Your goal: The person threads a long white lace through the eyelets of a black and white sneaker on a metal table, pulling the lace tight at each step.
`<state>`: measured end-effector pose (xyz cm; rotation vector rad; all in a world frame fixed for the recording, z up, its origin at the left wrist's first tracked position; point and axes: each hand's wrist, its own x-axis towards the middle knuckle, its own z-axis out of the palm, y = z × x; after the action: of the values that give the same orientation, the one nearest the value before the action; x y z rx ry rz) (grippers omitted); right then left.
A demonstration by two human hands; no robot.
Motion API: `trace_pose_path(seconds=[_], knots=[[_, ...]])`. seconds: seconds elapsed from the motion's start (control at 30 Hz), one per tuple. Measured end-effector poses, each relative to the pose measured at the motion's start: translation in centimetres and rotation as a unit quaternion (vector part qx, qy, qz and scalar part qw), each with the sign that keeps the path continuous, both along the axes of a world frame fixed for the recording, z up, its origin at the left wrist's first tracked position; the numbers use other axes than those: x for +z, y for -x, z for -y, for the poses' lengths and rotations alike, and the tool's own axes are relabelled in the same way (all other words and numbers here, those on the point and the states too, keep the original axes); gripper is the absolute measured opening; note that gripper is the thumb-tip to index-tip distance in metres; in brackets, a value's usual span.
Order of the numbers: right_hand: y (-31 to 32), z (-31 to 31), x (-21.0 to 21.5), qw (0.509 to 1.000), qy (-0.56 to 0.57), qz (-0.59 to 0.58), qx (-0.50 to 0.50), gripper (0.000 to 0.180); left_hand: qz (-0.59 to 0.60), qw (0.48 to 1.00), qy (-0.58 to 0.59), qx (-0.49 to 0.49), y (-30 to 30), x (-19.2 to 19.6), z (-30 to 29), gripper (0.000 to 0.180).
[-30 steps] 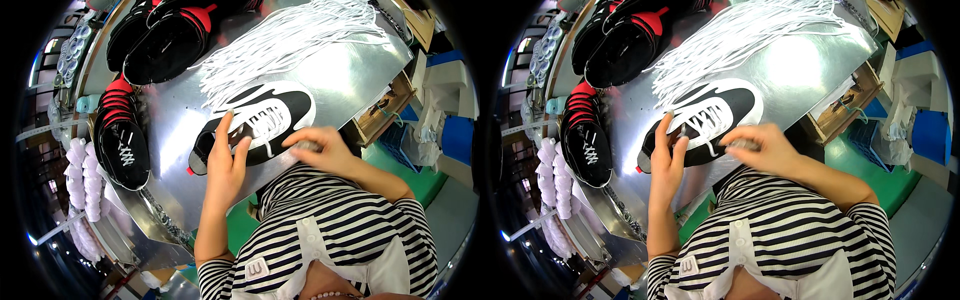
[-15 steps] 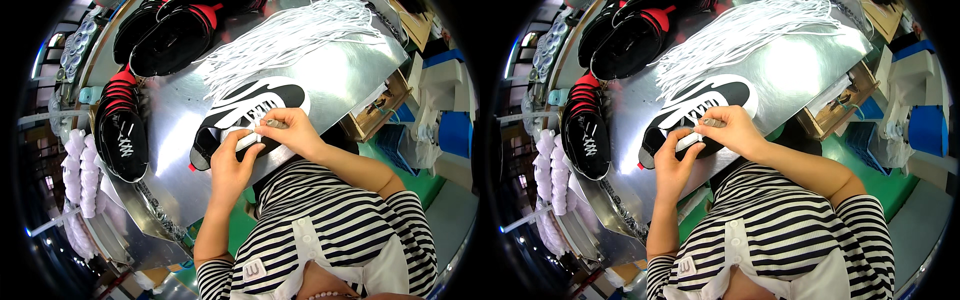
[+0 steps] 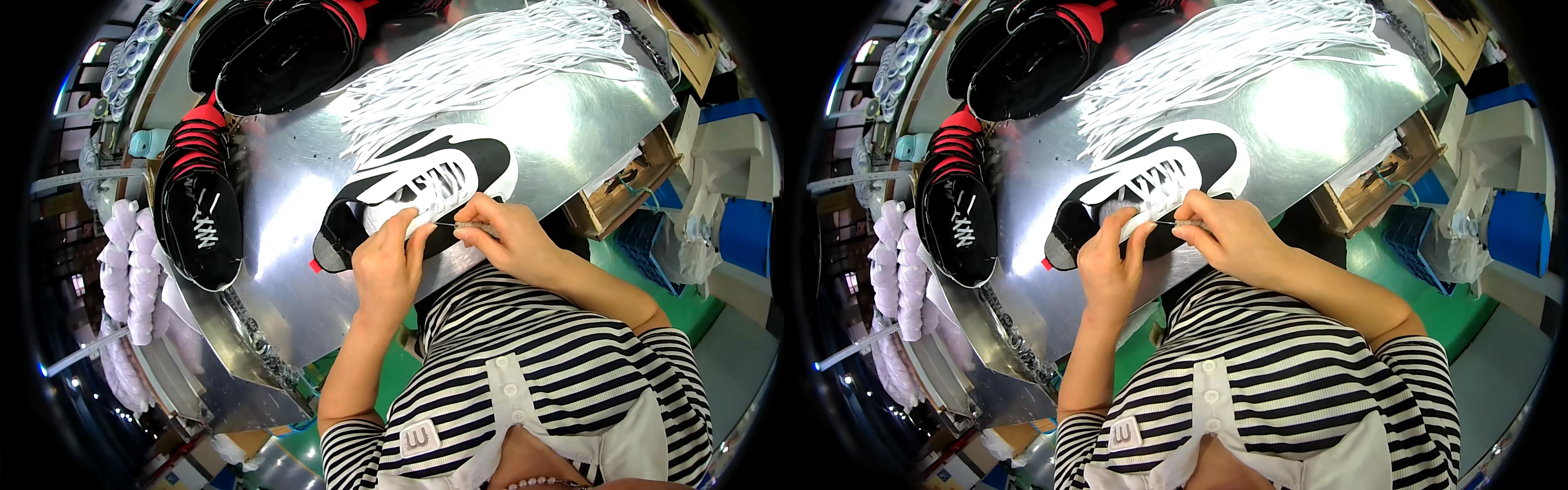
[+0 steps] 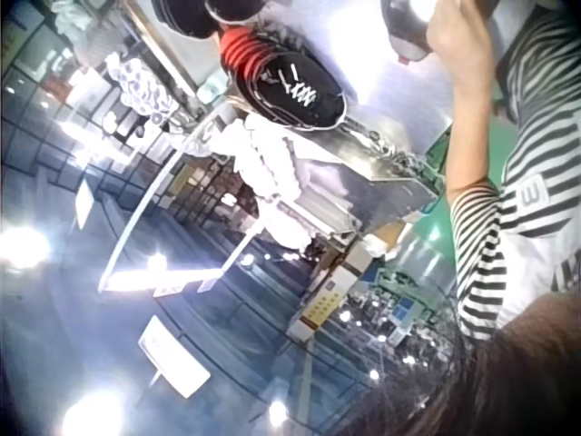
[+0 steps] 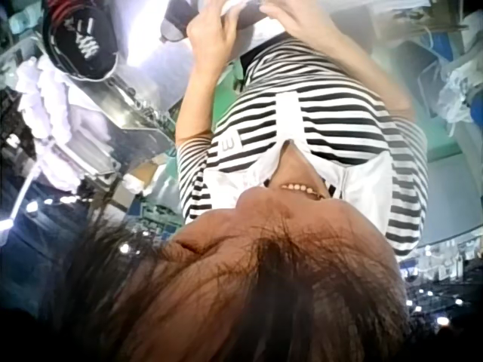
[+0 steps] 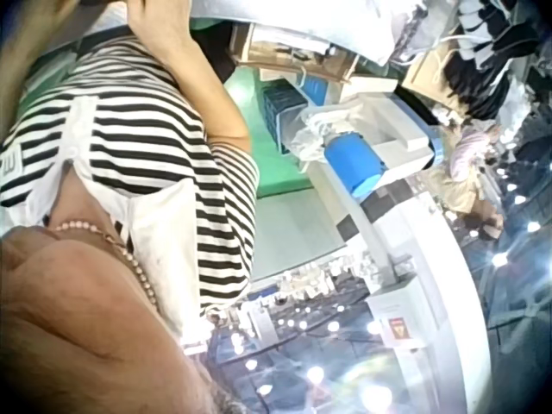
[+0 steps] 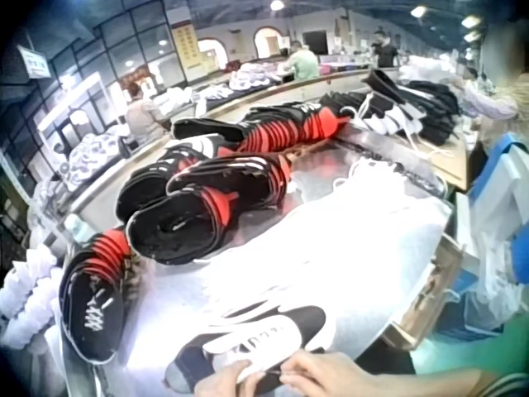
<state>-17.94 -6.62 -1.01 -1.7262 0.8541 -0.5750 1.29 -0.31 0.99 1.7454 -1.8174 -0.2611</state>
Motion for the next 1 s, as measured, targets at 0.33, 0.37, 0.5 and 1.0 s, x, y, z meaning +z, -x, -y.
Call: trace_pose_path(seconds=[0.33,0.37,0.5,1.0], knots=[[-2.3,0.9,0.0,0.997,-0.077,-0.014,0.000,0.023,-0.027,0.998,-0.005,-0.056,0.8,-0.4,-0.3,0.026],[-1.9,1.3,0.6,0.997,-0.047,-0.054,0.025,0.024,-0.039,0.998,-0.018,-0.044,0.9,-0.3,-0.5,0.027],[3.3,4.1,4.3,0.991,-0.064,-0.098,0.056,0.024,-0.111,0.993,0.003,-0.031,0.6,-0.8,-0.5,0.026],[-2.6,5.1,-1.3,0.959,0.281,-0.007,0.047,0.016,0.062,0.995,0.051,-0.066,-1.4,0.2,-2.2,0.039]])
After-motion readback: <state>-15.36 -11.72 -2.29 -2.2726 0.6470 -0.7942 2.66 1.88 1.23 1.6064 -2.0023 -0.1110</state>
